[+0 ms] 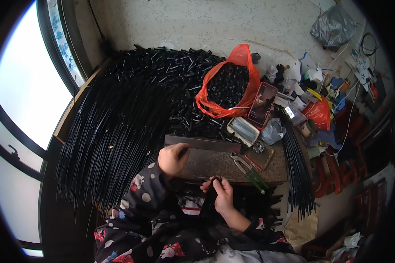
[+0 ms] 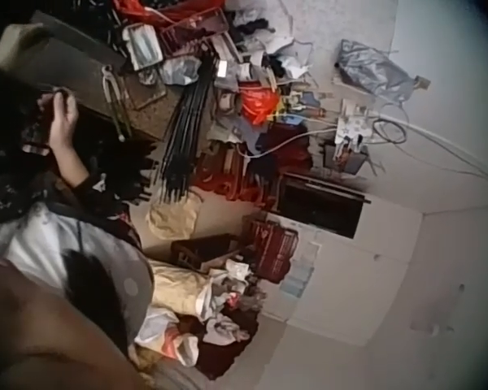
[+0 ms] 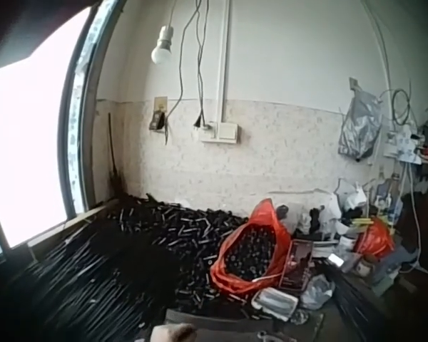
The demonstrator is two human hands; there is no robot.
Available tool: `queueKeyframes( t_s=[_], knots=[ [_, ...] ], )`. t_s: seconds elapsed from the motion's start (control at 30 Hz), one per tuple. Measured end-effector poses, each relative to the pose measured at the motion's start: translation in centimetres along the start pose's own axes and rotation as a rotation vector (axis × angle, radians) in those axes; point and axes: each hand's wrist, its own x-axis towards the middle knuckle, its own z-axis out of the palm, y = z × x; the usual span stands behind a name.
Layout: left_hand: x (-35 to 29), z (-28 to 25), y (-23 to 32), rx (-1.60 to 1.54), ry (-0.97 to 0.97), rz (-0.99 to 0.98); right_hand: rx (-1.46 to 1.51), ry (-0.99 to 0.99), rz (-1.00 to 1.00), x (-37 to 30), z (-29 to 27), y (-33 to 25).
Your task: Cutting black wires and assembling them into plastic components at a workbench.
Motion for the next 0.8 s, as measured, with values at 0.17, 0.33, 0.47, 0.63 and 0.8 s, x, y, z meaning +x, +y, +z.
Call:
queueKeyframes(
  t_s=[0.17,0.33,0.47,0.63,0.8],
  knots=[
    [-4.3,1.8,-2.1,0.180,-0.235,-0.064,-0.051,-0.035,-0.017,0.7,-0.7,0.5],
    [2.9,1.3,-2.7,0.142,-0.052,-0.044,-0.135,-0.001,-0.084,1.5,-1.4,0.3],
    [8.2,0.3,-4.8,0.499,-0.242,-0.138,-0.137,0.020,-0.103,1.6,-1.4,-0.1],
    [10.1,2.9,-7.8,0.676,-0.382,-0.064,-0.135,-0.055,-0.097,1.5,-1.8,0.0],
    [11.1,4.0,-7.5,0.529,0.025,0.016,-0.136,-0.064,-0.098,2.0,-2.3,0.3]
  ],
)
